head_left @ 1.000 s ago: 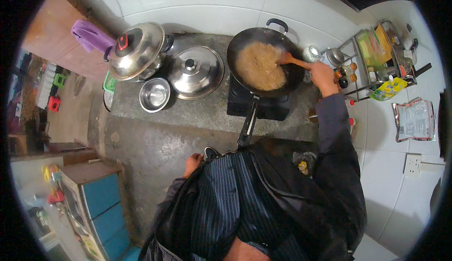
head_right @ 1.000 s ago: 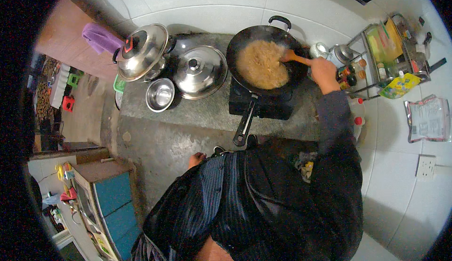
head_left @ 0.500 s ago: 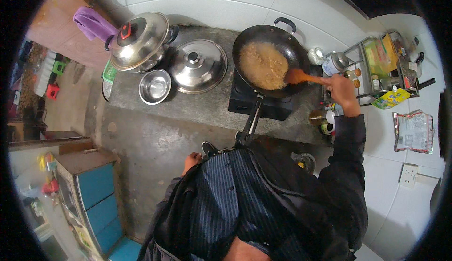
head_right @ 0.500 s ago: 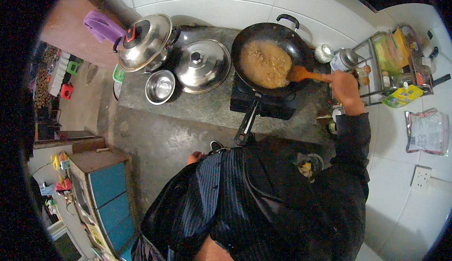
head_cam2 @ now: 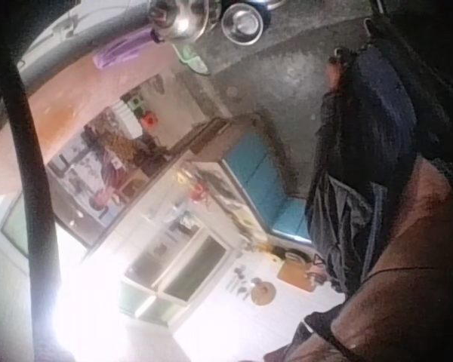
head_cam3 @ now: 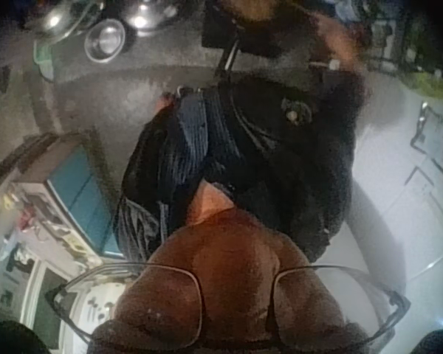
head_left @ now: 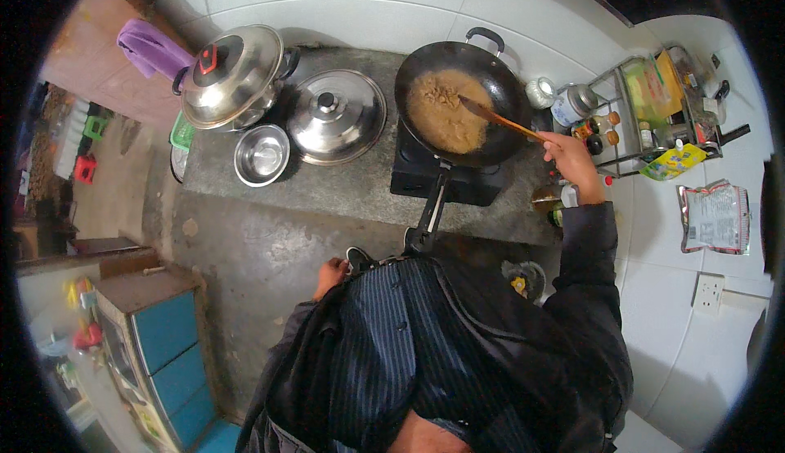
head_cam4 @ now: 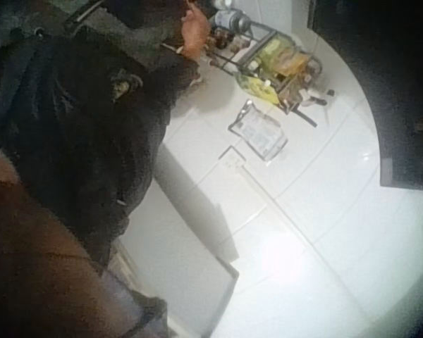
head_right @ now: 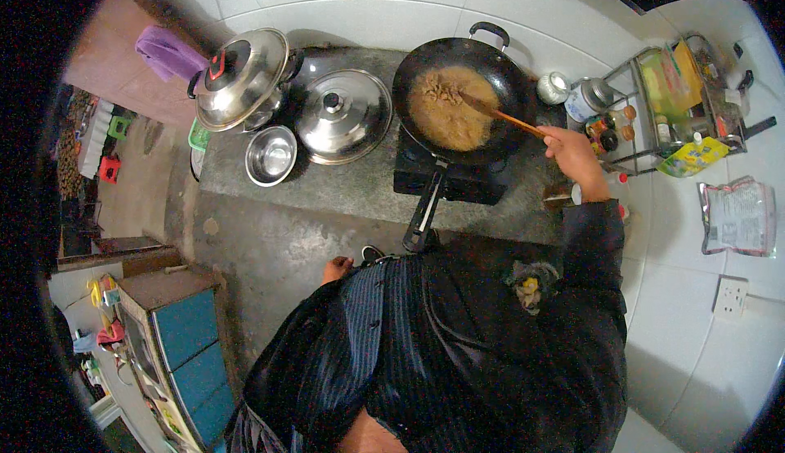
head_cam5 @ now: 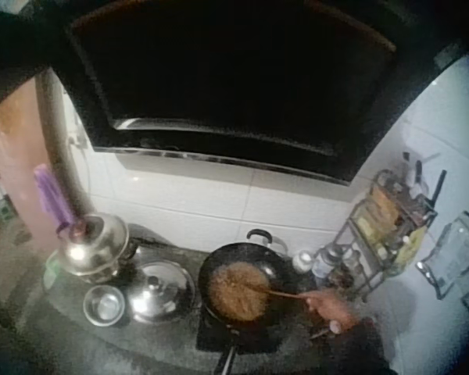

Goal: The person stirs a simmering mixture in a wok with a wooden spatula, adds a white powder from a jar, then chops green vegetables on a cutting board. They add the chopped vegetables to the wok, stir, and finally add a bowl of mixed vegetables to the pan.

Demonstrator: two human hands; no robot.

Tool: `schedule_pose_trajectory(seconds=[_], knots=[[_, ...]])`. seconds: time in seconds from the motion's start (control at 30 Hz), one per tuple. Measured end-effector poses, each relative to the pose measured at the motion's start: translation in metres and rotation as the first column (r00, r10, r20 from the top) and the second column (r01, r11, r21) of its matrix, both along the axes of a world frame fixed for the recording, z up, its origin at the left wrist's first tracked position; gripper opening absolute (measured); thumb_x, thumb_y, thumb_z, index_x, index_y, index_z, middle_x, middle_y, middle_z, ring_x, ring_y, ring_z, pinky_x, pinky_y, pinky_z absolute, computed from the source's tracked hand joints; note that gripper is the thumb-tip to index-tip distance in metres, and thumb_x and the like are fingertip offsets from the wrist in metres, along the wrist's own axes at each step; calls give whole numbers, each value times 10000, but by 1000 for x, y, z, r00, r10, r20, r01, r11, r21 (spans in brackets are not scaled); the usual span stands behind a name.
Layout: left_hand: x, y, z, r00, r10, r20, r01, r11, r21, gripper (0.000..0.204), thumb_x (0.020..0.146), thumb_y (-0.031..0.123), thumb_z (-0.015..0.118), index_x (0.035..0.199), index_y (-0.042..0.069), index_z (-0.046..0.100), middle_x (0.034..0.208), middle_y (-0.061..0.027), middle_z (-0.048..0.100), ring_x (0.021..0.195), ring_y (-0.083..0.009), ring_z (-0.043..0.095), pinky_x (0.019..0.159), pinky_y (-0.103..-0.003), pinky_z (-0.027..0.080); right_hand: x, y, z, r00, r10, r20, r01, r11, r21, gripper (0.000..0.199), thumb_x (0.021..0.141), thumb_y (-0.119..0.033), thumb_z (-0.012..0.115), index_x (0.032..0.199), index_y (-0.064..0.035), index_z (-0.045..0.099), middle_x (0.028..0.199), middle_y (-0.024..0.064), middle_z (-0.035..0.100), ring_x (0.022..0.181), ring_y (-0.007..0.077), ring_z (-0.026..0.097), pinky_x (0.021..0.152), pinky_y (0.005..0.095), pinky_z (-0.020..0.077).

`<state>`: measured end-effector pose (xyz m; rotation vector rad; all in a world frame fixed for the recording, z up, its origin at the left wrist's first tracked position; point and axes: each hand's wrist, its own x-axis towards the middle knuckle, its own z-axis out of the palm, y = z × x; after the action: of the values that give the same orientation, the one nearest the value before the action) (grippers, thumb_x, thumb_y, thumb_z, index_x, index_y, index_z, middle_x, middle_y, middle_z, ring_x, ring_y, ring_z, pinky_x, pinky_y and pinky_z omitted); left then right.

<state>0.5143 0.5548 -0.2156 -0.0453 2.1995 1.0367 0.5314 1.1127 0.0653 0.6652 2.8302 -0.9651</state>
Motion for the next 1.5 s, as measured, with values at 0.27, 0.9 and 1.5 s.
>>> schedule_pose_trajectory(seconds=[0.27, 0.9, 1.5], knots=[[3, -9, -19, 999, -38, -9, 38, 998, -44, 336, 865, 337, 569, 878, 9, 645, 757, -112, 676, 706, -234, 646, 659, -355, 487, 0, 10, 0, 985, -61, 158, 108, 946, -305, 333, 926, -250, 461, 1119, 0, 567, 724, 58, 638, 571, 91, 530, 553, 254, 449], [0, -2, 16, 997, 71, 24, -71, 997, -8, 364, 864, 347, 556, 919, -1, 644, 757, -122, 677, 709, -241, 653, 665, -357, 495, -80, -66, -16, 992, 108, -71, -85, 958, 274, 273, 819, -222, 573, 1054, -118, 665, 966, 164, 646, 913, 344, 606, 816, 405, 476], [13, -16, -7, 1000, -12, -7, 11, 998, -56, 363, 872, 374, 543, 932, 30, 640, 783, -106, 685, 740, -238, 657, 690, -349, 493, -45, -79, 35, 937, 325, 129, -345, 918, 194, 249, 801, -198, 594, 1017, -99, 670, 945, 165, 644, 893, 348, 607, 792, 403, 487]])
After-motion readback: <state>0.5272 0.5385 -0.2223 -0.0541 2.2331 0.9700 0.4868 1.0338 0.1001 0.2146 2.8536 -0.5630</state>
